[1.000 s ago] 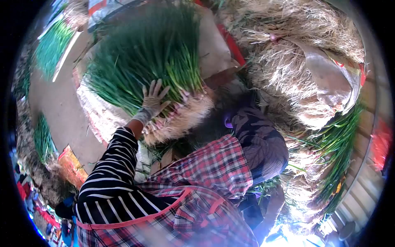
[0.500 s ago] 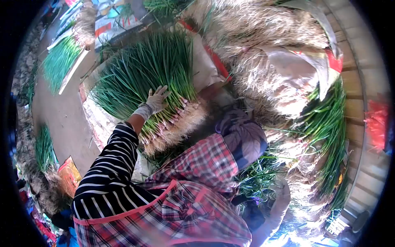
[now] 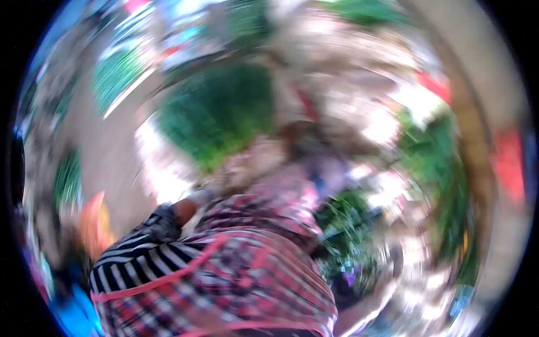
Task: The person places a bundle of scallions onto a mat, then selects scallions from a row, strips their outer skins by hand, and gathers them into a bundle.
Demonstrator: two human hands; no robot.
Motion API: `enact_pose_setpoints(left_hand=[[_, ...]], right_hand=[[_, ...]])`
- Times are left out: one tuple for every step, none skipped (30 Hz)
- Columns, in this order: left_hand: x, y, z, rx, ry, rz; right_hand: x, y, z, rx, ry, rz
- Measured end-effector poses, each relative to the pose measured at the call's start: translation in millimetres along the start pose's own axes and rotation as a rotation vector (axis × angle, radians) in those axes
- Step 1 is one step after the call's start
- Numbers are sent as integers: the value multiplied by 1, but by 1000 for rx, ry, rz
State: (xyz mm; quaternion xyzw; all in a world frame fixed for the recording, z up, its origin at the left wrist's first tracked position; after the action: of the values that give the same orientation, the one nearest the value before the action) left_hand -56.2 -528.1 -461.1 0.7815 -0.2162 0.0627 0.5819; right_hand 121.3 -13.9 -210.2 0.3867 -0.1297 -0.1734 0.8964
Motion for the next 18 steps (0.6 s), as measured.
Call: enact_pose_setpoints(left_hand=[[-22,26,-4,-31,-35,-112],[-45,58,-24,-16,-107,-266],[-67,96,-56,60,-219,-437],[-75,136,-94,166,-342,-576],[-78,174,-144,298,-484,-640],[-79,210,-193,415,-636,-689],[-79,233,-236,470,-705,-656],[-68,255,-282,516,-804,-641],[-57,262,-319,566,-895,-626],[-56,251,-353,579,-928,-492],[-52,240,-386,589,-953,-358],[-34,234,-423,510,-1144,-392],[-16,226,-455,424,-1329,-427],[-7,213,-478,395,-1402,-373],[0,194,-498,369,-1473,-321],[1,175,-510,393,-1509,-254],[1,157,-518,415,-1539,-184],[1,145,-525,408,-1552,-147]], right_hand=[[5,7,3,59,4,-49],[20,21,-2,172,-32,-113],[22,26,-17,313,-114,-160],[26,33,-33,455,-204,-197],[32,41,-50,587,-299,-222],[45,56,-43,346,-320,-334],[49,66,-56,-5,-248,-329],[56,80,-77,40,-214,-462],[63,89,-93,92,-175,-588],[59,106,-98,-30,-184,-646],[52,130,-99,28,-330,-635],[44,155,-95,154,-313,-690],[34,177,-91,280,-296,-741],[19,195,-88,383,-300,-778],[2,212,-86,490,-302,-813],[-15,223,-96,491,-444,-784],[-29,232,-108,490,-584,-746],[-43,237,-155,506,-621,-761]])
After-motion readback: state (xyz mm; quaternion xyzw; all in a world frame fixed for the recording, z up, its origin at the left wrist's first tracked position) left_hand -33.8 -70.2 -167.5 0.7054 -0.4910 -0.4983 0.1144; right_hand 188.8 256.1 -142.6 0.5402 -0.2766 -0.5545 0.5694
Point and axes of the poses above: each hand's wrist, its own x-axis away from the middle knuckle, its own y-axis out of the back of the hand, z = x × y, the point moved 6 cm from there along -x, towards the middle knuckle, and after that the axes turned 2 degrees about -x, right-handed, at the moved point
